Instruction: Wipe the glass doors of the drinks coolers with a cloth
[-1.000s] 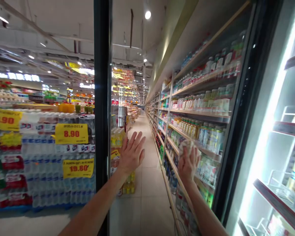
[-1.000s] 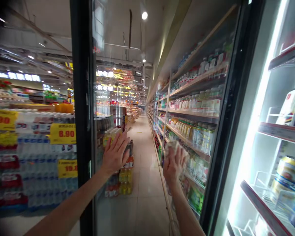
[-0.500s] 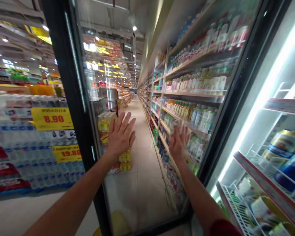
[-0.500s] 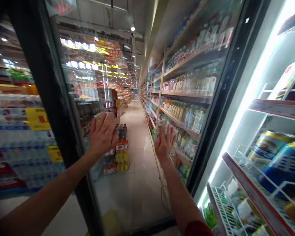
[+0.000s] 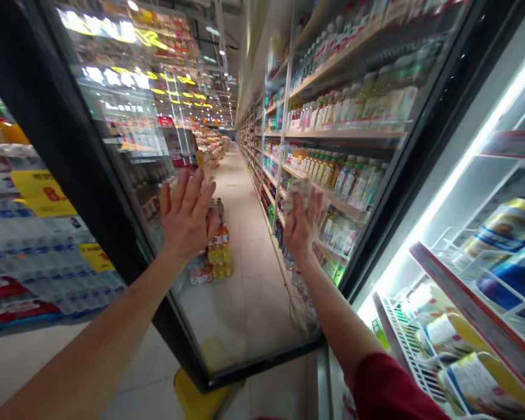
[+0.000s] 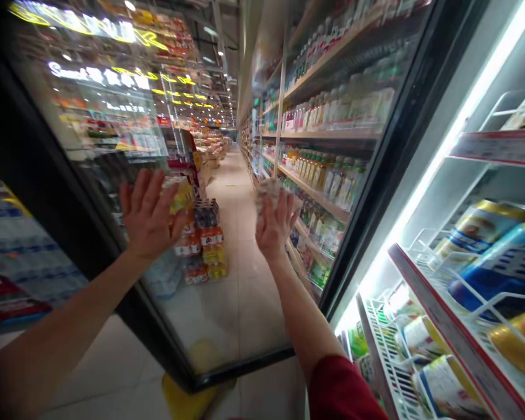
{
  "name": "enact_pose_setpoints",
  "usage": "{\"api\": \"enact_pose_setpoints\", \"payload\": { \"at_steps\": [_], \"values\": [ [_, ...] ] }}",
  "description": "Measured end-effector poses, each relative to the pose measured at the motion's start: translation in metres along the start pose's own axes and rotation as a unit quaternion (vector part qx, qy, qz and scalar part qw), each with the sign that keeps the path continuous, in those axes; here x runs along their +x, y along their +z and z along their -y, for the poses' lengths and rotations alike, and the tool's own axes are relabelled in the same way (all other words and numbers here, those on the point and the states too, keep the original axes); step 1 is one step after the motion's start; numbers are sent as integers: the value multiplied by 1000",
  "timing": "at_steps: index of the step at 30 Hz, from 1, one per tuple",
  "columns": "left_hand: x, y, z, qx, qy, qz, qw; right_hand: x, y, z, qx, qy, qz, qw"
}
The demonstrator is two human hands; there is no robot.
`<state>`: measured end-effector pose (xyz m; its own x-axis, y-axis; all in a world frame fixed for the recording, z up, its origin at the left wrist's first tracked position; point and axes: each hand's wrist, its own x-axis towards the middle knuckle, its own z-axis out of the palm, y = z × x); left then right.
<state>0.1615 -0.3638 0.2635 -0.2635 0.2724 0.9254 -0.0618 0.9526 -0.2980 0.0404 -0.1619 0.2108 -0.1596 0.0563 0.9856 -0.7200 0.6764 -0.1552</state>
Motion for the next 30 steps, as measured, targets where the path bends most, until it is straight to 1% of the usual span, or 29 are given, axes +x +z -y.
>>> {"api": "enact_pose_setpoints", "payload": {
  "at_steps": [1,2,3,4,5,6,8,9,10,11,12,13,14,15,16,17,18,19,20,21,22,23,24,25,26,27,28,29,30],
  "values": [
    [0,1,0,-3,2,-1,1000,9,0,-9,-12,51,-29,998],
    [0,2,0,-8,0,1,1000,15,1,-12,-19,89,-47,995],
    [0,3,1,-14,-5,4,1000,18,2,-9,-22,109,-47,993],
    [0,4,1,-19,-11,6,1000,17,4,0,-19,102,-33,994],
    [0,6,1,-22,-17,10,1000,11,6,13,-13,73,-2,997],
    [1,7,2,-22,-22,13,999,4,8,25,-4,23,39,999],
    [1,10,4,-15,-25,20,999,-13,11,41,13,-101,116,988],
    [1,12,5,-9,-22,22,999,-18,12,40,17,-147,134,980],
    [1,13,6,-4,-16,22,1000,-20,12,33,16,-170,134,976],
    [1,14,7,1,-9,18,1000,-19,11,20,10,-162,116,980],
    [1,16,8,4,-3,15,1000,-15,11,4,-2,-124,80,989],
    [1,17,9,8,1,10,1000,-9,11,-12,-16,-64,36,997],
    [1,19,10,12,3,6,1000,-3,11,-25,-28,4,-8,1000],
    [1,20,11,16,1,4,1000,2,12,-34,-36,63,-43,996],
    [1,22,12,20,-1,6,1000,4,12,-37,-37,103,-61,992],
    [2,23,14,23,-2,7,1000,2,13,-34,-30,116,-59,991],
    [2,25,15,24,-1,5,1000,-2,14,-27,-16,96,-38,995],
    [2,26,16,22,1,5,1000,-8,14,-19,0,47,-1,999],
    [2,28,17,19,3,6,1000,-14,14,-12,16,-17,42,999],
    [3,29,17,14,2,6,1000,-18,13,-8,26,-78,85,993],
    [3,31,18,9,-2,7,1000,-20,12,-9,28,-118,115,986],
    [4,32,19,5,-7,9,1000,-17,11,-14,21,-125,124,984],
    [4,34,19,2,-10,13,1000,-10,9,-23,7,-94,109,990],
    [4,35,20,-1,-11,12,1000,0,8,-33,-11,-30,72,997],
    [4,36,21,-4,-10,7,1000,12,7,-42,-28,44,21,998],
    [4,38,21,-8,-8,3,1000,23,8,-47,-41,109,-30,993],
    [4,39,22,-15,-6,-2,1000,32,9,-45,-47,146,-63,986],
    [4,39,23,-21,-6,-4,1000,36,12,-38,-46,150,-71,985],
    [4,39,24,-26,-6,-5,1000,35,16,-25,-38,120,-56,991]
  ]
}}
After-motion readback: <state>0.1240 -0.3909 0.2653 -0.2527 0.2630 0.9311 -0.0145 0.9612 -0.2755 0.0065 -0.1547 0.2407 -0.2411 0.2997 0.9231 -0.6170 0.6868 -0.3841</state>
